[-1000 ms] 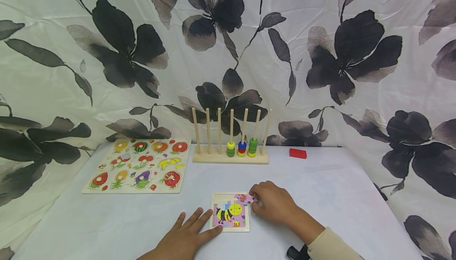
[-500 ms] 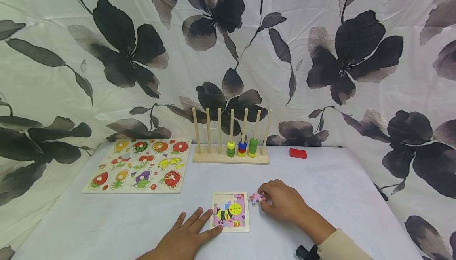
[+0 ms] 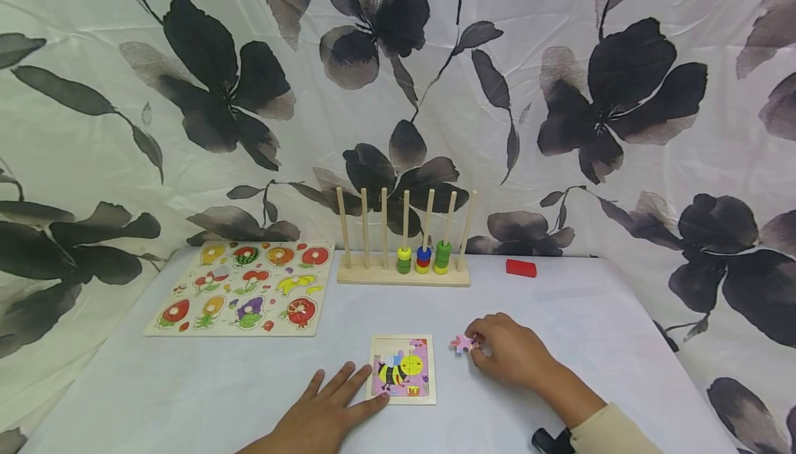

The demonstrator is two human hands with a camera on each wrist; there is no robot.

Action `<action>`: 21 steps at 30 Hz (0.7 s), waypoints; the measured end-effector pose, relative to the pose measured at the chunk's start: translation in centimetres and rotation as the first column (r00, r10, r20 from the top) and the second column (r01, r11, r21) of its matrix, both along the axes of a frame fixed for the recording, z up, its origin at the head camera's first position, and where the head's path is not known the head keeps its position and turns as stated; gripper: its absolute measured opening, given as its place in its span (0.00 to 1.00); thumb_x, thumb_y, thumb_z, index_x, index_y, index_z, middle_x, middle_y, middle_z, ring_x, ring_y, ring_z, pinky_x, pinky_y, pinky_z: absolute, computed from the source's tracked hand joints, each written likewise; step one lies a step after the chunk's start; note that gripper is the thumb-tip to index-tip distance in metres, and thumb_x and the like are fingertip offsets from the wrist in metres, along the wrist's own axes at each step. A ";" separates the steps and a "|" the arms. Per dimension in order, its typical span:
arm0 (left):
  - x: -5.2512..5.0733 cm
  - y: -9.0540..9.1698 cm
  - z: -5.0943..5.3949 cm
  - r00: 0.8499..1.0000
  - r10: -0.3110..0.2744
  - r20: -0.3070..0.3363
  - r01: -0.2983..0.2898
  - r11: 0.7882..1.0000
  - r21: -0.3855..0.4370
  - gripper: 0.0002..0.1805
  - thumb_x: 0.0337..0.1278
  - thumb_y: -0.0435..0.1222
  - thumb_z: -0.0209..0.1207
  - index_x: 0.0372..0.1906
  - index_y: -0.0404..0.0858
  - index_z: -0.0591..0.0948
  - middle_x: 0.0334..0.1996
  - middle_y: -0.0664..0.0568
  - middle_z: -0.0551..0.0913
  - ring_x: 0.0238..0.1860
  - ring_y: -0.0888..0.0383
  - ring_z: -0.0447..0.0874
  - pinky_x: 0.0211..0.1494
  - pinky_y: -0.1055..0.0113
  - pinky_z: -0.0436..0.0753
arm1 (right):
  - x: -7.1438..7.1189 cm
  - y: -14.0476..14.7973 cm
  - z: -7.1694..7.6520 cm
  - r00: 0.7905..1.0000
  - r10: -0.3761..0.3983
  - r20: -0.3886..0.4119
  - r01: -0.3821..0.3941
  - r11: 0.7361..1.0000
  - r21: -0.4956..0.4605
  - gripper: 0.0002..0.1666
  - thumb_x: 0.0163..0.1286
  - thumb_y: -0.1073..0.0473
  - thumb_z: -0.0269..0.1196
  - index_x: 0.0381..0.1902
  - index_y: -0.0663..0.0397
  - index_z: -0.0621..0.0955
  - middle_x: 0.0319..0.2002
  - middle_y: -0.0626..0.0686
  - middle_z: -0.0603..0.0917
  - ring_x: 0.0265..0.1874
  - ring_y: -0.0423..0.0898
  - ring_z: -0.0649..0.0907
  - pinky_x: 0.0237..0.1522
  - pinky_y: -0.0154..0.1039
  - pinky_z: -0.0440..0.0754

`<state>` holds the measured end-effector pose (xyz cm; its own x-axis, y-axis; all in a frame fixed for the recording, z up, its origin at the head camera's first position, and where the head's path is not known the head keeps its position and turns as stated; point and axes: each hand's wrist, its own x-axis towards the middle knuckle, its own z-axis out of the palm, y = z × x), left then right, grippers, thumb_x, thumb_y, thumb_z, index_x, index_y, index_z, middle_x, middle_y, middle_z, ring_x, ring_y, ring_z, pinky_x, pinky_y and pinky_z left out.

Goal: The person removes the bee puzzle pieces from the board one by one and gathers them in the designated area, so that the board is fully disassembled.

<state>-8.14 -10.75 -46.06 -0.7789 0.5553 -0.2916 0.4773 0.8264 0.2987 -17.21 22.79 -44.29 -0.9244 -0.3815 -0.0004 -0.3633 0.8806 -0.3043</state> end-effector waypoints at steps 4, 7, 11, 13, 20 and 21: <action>0.0 0.0 0.1 1.000 0.003 0.003 -0.003 1.000 0.002 0.52 0.42 0.79 0.58 0.77 0.70 0.64 0.81 0.54 0.54 0.80 0.43 0.50 0.72 0.30 0.54 | 0.0 0.7 0.0 1.000 0.004 -0.008 -0.004 1.000 -0.001 0.14 0.60 0.58 0.74 0.44 0.42 0.86 0.34 0.36 0.79 0.40 0.39 0.79 0.40 0.43 0.83; 0.0 0.1 0.0 1.000 0.006 0.005 -0.006 1.000 0.002 0.52 0.42 0.79 0.58 0.77 0.70 0.64 0.81 0.54 0.54 0.80 0.44 0.50 0.72 0.30 0.54 | 0.0 1.2 0.0 1.000 0.007 -0.009 -0.007 1.000 0.001 0.14 0.60 0.58 0.74 0.44 0.43 0.86 0.34 0.36 0.79 0.40 0.39 0.79 0.40 0.43 0.83; -0.1 0.1 -0.1 1.000 0.004 0.006 -0.004 1.000 0.000 0.52 0.42 0.79 0.58 0.77 0.70 0.64 0.81 0.54 0.54 0.80 0.44 0.50 0.72 0.30 0.54 | 0.0 1.8 0.1 1.000 0.005 0.001 -0.005 1.000 0.006 0.14 0.60 0.58 0.74 0.45 0.43 0.86 0.34 0.37 0.79 0.41 0.41 0.79 0.42 0.45 0.83; -0.1 0.1 -0.1 1.000 0.003 0.006 -0.003 1.000 -0.001 0.52 0.42 0.79 0.58 0.77 0.71 0.64 0.81 0.54 0.54 0.80 0.44 0.50 0.72 0.30 0.54 | 0.0 2.0 0.2 1.000 0.005 0.002 -0.005 1.000 0.010 0.14 0.60 0.58 0.74 0.45 0.43 0.86 0.34 0.37 0.79 0.41 0.41 0.79 0.43 0.46 0.84; -0.1 0.1 -0.1 1.000 0.005 0.011 -0.004 1.000 -0.009 0.52 0.42 0.79 0.58 0.77 0.71 0.63 0.81 0.55 0.54 0.80 0.44 0.50 0.73 0.30 0.54 | 0.0 2.9 0.0 1.000 0.016 -0.001 -0.016 1.000 -0.001 0.14 0.60 0.58 0.74 0.45 0.44 0.86 0.33 0.36 0.79 0.39 0.40 0.78 0.43 0.46 0.83; -0.2 0.1 -0.1 1.000 0.006 0.012 -0.006 1.000 -0.011 0.52 0.42 0.79 0.58 0.77 0.71 0.63 0.81 0.55 0.54 0.80 0.44 0.50 0.73 0.30 0.53 | 0.0 3.1 -0.1 1.000 0.018 -0.004 -0.018 1.000 -0.003 0.14 0.61 0.58 0.74 0.45 0.44 0.86 0.33 0.36 0.79 0.39 0.40 0.78 0.43 0.46 0.83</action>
<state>-8.30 -10.65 -46.15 -0.7783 0.5476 -0.3072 0.4689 0.8323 0.2958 -17.25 25.85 -44.36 -0.9172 -0.3984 0.0042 -0.3805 0.8728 -0.3055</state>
